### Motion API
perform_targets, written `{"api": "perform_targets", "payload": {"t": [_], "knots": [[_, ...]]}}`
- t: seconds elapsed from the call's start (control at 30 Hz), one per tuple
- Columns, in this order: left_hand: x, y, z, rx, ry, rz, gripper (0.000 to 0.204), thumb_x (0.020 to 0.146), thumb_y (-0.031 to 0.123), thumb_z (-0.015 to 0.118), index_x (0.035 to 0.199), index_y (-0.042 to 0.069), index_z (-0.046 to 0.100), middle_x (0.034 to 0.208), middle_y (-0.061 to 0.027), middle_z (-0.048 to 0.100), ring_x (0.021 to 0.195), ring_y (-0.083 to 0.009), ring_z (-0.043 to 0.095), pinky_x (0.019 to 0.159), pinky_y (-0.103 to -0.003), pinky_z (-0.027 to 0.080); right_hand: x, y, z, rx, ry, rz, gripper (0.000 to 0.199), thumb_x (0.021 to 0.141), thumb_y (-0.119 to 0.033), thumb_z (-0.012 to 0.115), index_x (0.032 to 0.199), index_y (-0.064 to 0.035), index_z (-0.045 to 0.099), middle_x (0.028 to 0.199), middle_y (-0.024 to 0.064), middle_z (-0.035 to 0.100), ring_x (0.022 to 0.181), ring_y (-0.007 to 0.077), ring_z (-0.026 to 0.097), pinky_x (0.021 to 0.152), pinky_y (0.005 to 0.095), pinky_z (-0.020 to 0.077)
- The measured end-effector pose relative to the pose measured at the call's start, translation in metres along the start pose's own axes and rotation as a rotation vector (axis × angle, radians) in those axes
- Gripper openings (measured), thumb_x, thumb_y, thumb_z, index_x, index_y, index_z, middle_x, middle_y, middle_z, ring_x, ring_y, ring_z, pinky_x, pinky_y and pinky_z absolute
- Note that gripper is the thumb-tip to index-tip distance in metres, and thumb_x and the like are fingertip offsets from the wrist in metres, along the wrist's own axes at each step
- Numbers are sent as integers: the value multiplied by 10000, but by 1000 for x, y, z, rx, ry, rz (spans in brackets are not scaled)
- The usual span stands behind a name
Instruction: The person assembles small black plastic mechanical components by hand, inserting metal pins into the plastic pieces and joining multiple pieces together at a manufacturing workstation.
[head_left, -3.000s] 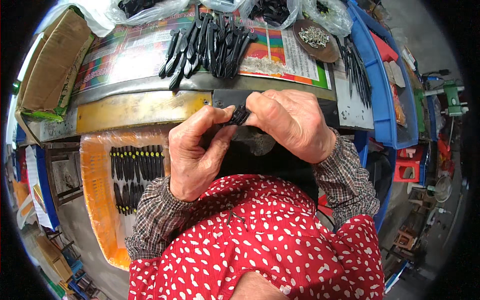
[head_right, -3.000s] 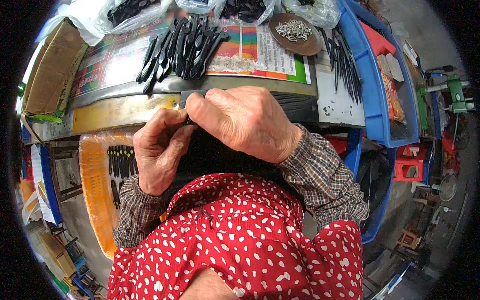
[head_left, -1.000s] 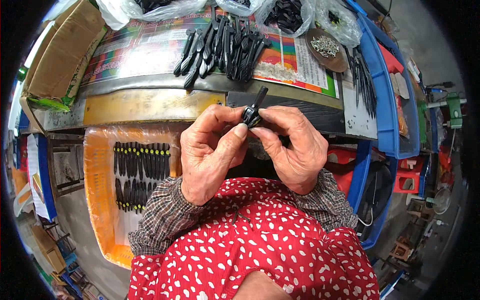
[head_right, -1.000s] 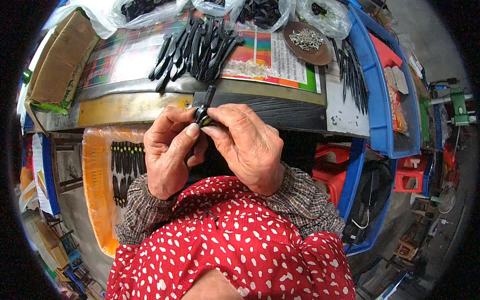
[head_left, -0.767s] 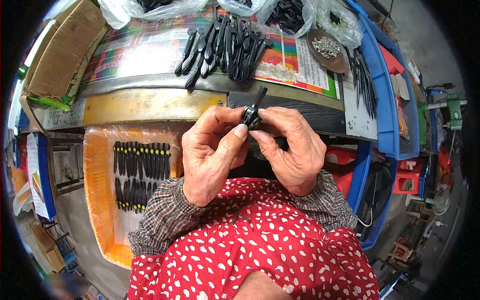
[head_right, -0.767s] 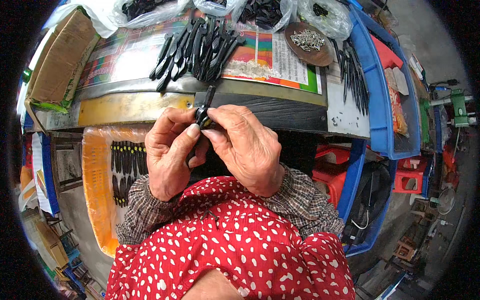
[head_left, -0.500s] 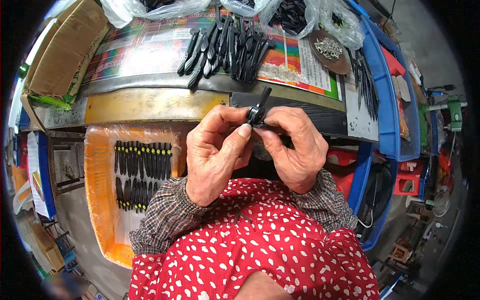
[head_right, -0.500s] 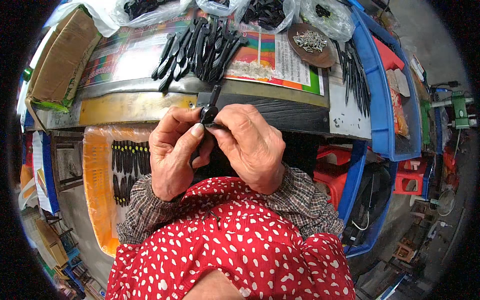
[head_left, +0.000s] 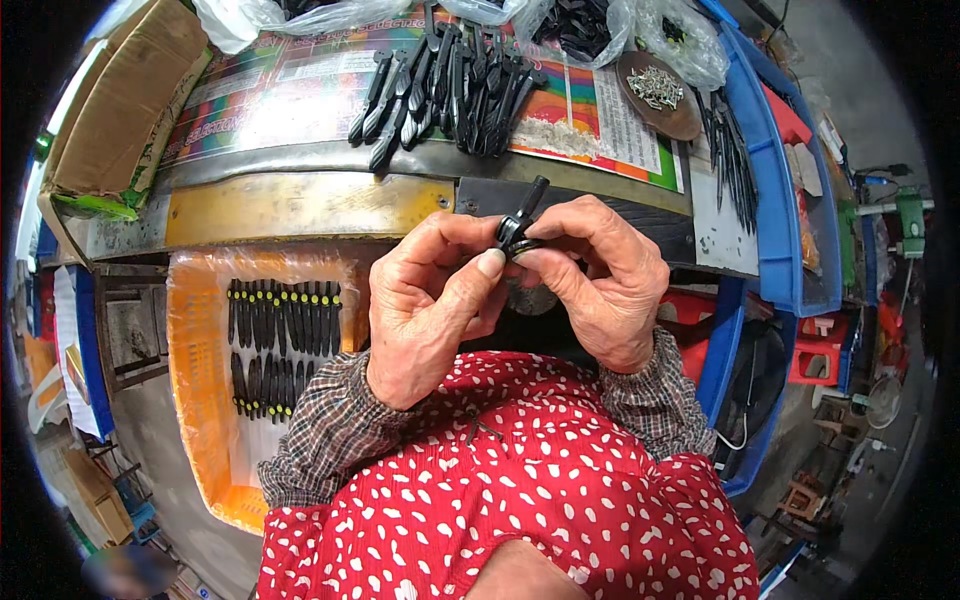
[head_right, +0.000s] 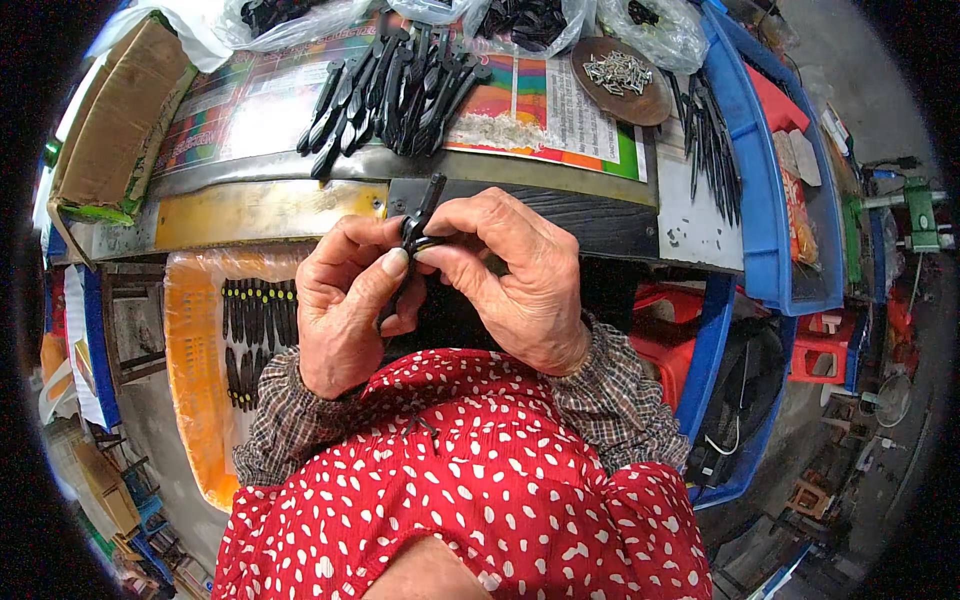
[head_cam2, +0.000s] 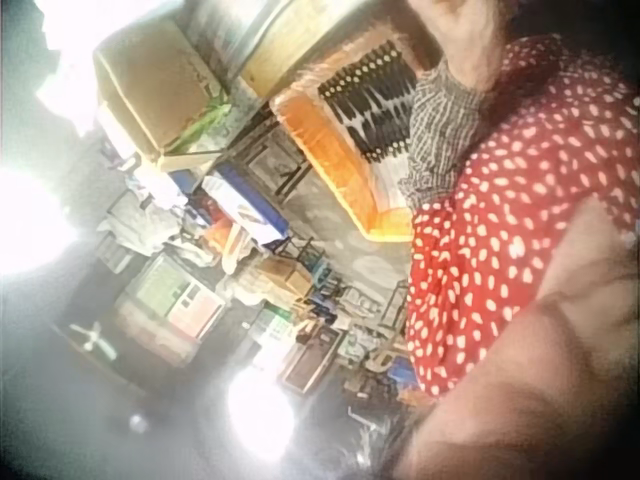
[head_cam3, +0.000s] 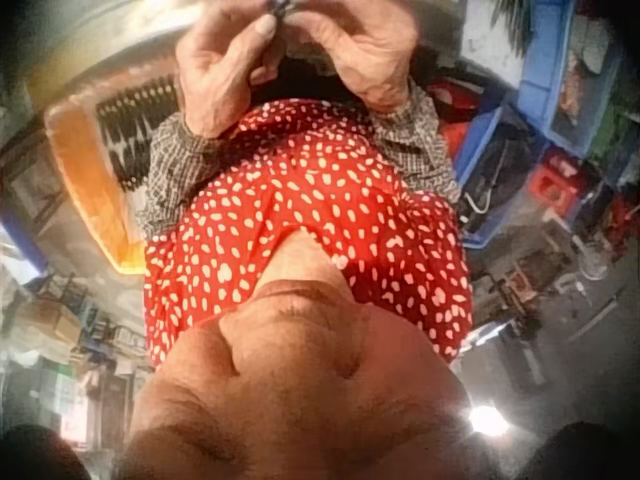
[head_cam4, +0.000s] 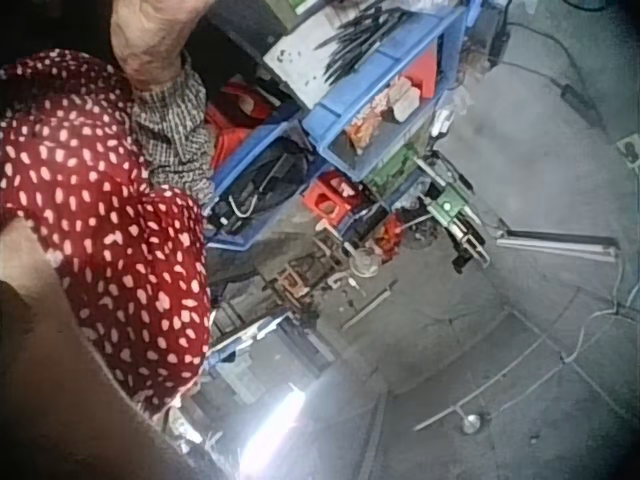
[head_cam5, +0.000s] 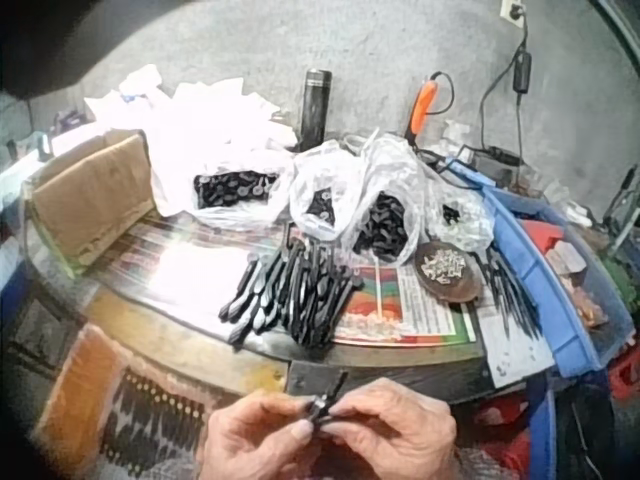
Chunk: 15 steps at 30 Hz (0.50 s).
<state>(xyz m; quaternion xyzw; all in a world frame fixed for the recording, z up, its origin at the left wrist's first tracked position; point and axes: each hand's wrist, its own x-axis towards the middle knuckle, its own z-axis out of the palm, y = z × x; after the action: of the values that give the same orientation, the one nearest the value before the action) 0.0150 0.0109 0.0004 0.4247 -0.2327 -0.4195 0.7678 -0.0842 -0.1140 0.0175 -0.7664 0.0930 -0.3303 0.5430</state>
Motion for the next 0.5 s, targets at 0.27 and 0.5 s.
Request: {"api": "perform_targets", "payload": {"t": [0.27,0.5], "knots": [[0,0,-1,-41,-2,-31,174,902,30,545,1072,-7,557,823,-48,620,545,-17,450,447,-154,326,1,-5,-5,285,-52,243,235,814,38,636,1019,-4,529,868,42,592,739,89,603,585,204,503],[-1,-3,-6,-13,-44,-27,137,902,61,560,1033,24,553,855,-70,616,540,-51,466,413,-169,304,3,2,-9,439,-69,336,399,798,64,637,1110,-10,400,922,106,580,714,168,638,547,252,557]]}}
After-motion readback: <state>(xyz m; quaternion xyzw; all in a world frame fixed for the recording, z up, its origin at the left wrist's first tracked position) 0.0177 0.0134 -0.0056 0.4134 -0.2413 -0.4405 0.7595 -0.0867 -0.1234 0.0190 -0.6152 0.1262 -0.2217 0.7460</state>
